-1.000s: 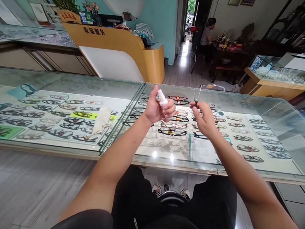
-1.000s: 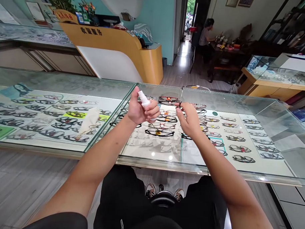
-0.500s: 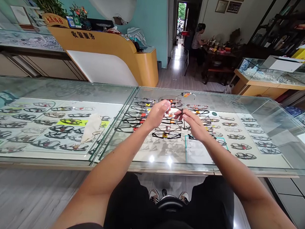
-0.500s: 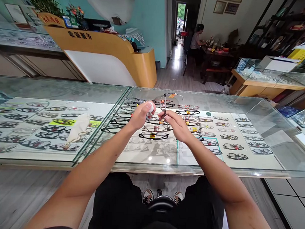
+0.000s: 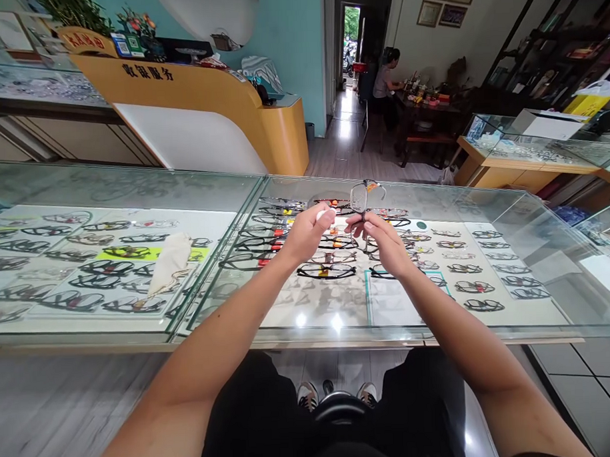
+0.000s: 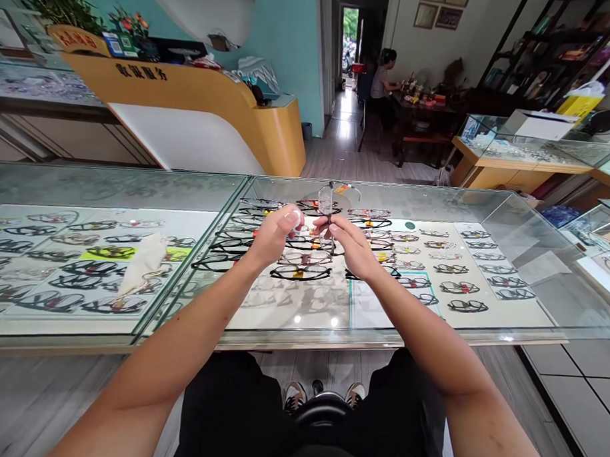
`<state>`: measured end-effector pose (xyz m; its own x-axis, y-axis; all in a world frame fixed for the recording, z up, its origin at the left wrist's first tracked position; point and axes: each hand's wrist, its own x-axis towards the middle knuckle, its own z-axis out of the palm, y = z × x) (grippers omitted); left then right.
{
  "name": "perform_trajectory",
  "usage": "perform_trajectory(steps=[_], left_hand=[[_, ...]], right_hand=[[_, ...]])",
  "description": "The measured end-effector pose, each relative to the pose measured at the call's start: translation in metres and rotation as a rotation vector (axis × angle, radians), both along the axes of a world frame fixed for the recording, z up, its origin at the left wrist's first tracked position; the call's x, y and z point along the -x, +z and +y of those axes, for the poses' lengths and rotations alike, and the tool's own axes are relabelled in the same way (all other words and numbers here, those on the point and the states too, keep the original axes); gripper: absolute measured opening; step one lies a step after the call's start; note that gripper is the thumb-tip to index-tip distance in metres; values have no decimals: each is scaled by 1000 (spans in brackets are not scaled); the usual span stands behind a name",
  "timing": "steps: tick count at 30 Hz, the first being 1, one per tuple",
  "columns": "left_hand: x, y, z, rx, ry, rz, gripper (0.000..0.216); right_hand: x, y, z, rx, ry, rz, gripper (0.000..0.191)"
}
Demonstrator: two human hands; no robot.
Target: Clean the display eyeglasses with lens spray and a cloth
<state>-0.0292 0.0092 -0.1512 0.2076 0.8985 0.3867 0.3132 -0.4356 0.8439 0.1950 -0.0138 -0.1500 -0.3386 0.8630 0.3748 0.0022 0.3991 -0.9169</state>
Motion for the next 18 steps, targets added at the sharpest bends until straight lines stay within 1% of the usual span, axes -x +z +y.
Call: perform_trajectory(steps=[4, 8, 10, 13, 15, 16, 18], left_hand=[[-4, 1, -5, -81, -2, 144, 55], [-9, 2, -10, -131, -32, 229, 49], [-10, 2, -10, -144, -42, 225, 46], [-5, 0, -6, -132, -26, 133, 51], [4, 0, 1, -130, 47, 60, 54], [10, 0, 6, -137, 110, 31, 54], [27, 2, 20, -143, 298, 7, 47]], right_hand=[[-2, -4, 5, 18, -29, 42, 39], [-3, -6, 6, 15, -36, 44, 38], [-3, -6, 6, 9, -32, 40, 37], [-4, -6, 6, 12, -31, 50, 35], [-5, -6, 8, 16, -40, 53, 36], [-5, -7, 8, 19, -46, 52, 36], [-6, -7, 9, 22, -51, 51, 37]])
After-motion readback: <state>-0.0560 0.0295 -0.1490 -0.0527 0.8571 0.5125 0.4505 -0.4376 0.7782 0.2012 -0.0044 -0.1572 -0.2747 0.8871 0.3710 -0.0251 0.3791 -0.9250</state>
